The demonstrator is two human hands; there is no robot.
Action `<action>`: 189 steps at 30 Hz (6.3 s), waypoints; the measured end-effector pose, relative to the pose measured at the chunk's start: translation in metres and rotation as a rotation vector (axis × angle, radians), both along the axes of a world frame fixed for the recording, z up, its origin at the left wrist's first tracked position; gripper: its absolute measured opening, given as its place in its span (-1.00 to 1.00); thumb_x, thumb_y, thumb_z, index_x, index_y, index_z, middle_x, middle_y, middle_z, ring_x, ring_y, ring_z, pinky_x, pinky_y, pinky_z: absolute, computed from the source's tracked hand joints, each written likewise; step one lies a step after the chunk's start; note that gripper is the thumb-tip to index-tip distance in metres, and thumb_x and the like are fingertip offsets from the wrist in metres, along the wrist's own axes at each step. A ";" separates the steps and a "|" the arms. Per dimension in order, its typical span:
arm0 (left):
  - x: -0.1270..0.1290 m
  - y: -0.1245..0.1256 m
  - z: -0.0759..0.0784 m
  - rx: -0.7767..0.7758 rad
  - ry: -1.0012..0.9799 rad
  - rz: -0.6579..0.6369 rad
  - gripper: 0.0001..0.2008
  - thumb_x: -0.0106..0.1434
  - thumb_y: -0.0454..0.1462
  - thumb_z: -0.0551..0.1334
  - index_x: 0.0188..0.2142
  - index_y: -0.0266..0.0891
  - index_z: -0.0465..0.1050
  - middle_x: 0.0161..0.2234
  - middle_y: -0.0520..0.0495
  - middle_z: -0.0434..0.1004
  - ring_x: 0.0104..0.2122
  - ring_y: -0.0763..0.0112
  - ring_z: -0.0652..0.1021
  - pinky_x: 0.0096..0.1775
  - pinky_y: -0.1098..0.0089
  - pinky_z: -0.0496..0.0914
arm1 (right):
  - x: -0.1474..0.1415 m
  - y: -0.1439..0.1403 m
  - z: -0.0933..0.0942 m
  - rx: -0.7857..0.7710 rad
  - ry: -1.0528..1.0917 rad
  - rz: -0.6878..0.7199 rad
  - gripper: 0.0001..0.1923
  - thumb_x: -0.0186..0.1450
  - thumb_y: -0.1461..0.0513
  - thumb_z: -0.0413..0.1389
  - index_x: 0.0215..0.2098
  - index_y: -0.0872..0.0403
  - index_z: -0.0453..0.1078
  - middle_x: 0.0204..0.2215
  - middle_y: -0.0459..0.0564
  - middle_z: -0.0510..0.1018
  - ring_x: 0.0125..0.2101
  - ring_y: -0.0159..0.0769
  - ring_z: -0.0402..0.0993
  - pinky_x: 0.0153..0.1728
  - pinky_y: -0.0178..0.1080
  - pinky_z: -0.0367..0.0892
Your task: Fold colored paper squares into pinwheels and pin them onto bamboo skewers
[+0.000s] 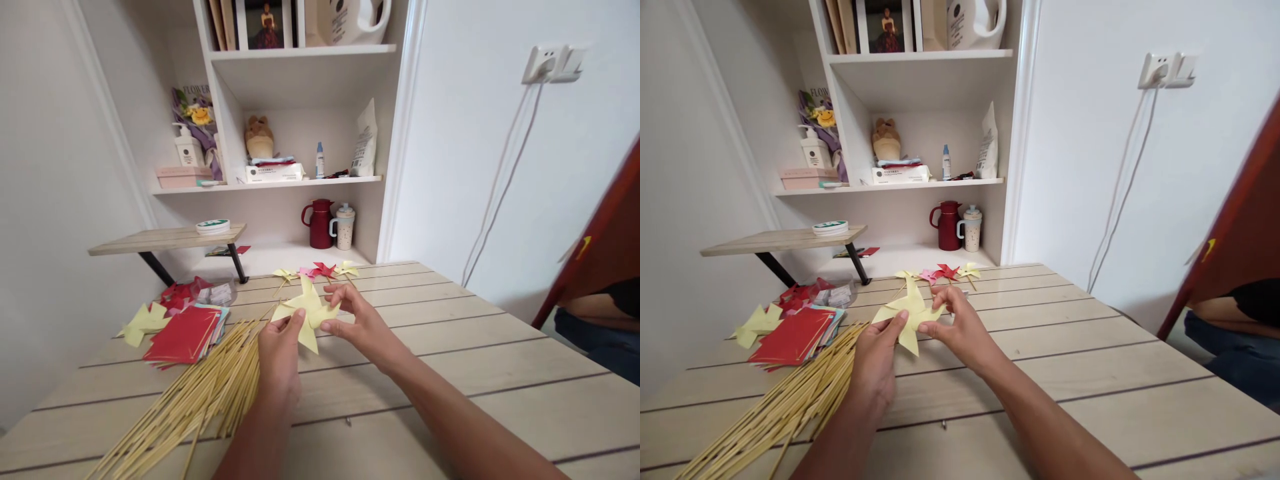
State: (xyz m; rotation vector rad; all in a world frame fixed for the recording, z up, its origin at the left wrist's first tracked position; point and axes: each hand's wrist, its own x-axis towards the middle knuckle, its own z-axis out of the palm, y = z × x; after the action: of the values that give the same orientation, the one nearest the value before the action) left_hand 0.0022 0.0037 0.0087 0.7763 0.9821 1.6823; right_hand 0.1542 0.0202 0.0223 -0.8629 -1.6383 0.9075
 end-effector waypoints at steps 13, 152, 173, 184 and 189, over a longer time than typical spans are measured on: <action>0.004 -0.004 0.002 0.004 -0.033 -0.064 -0.64 -0.06 -0.17 0.51 -0.29 -0.34 0.64 -0.32 -0.19 0.69 -0.27 0.24 0.64 -0.18 0.35 0.45 | -0.002 -0.001 0.001 -0.035 -0.127 -0.021 -0.81 0.21 0.12 0.22 -0.48 0.02 0.39 -0.43 -0.10 0.51 -0.33 -0.23 0.40 -0.24 -0.22 0.24; 0.009 -0.005 0.004 0.041 0.211 0.018 -0.74 -0.02 -0.20 0.46 -0.34 -0.31 0.63 -0.36 -0.15 0.68 -0.32 0.26 0.62 -0.23 0.35 0.43 | -0.007 -0.001 -0.002 -0.139 0.175 -0.064 -0.82 0.14 0.13 0.26 -0.50 0.07 0.44 -0.52 -0.14 0.50 -0.43 -0.30 0.36 -0.31 -0.25 0.22; 0.001 0.004 -0.009 -0.034 0.181 -0.046 -0.62 -0.07 -0.12 0.50 -0.33 -0.37 0.64 -0.32 -0.26 0.69 -0.29 0.16 0.65 -0.21 0.28 0.46 | -0.009 0.002 -0.006 -0.233 0.166 -0.095 -0.79 0.12 0.11 0.27 -0.50 0.07 0.45 -0.53 -0.14 0.49 -0.43 -0.31 0.34 -0.30 -0.25 0.18; -0.008 0.023 -0.026 -0.095 0.112 0.020 -0.65 -0.12 -0.18 0.51 -0.36 -0.38 0.64 -0.41 -0.20 0.67 -0.39 0.24 0.63 -0.22 0.29 0.45 | -0.007 0.012 -0.007 -0.159 0.287 -0.197 -0.70 0.13 0.08 0.28 -0.23 0.06 0.48 -0.25 -0.02 0.58 -0.20 -0.21 0.44 -0.14 -0.18 0.29; -0.010 0.028 -0.031 -0.101 0.089 0.062 -0.68 -0.16 -0.21 0.52 -0.42 -0.38 0.63 -0.47 -0.15 0.65 -0.45 0.33 0.59 -0.26 0.32 0.42 | 0.008 0.001 -0.004 -0.251 0.077 0.013 -0.86 0.17 0.16 0.22 -0.37 0.08 0.46 -0.46 -0.11 0.49 -0.38 -0.33 0.38 -0.26 -0.24 0.28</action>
State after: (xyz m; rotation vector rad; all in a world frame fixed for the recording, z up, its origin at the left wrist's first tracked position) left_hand -0.0080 0.0316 -0.0223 0.7660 1.1540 1.6490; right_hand 0.1618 0.0211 0.0188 -0.9752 -1.4852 1.1589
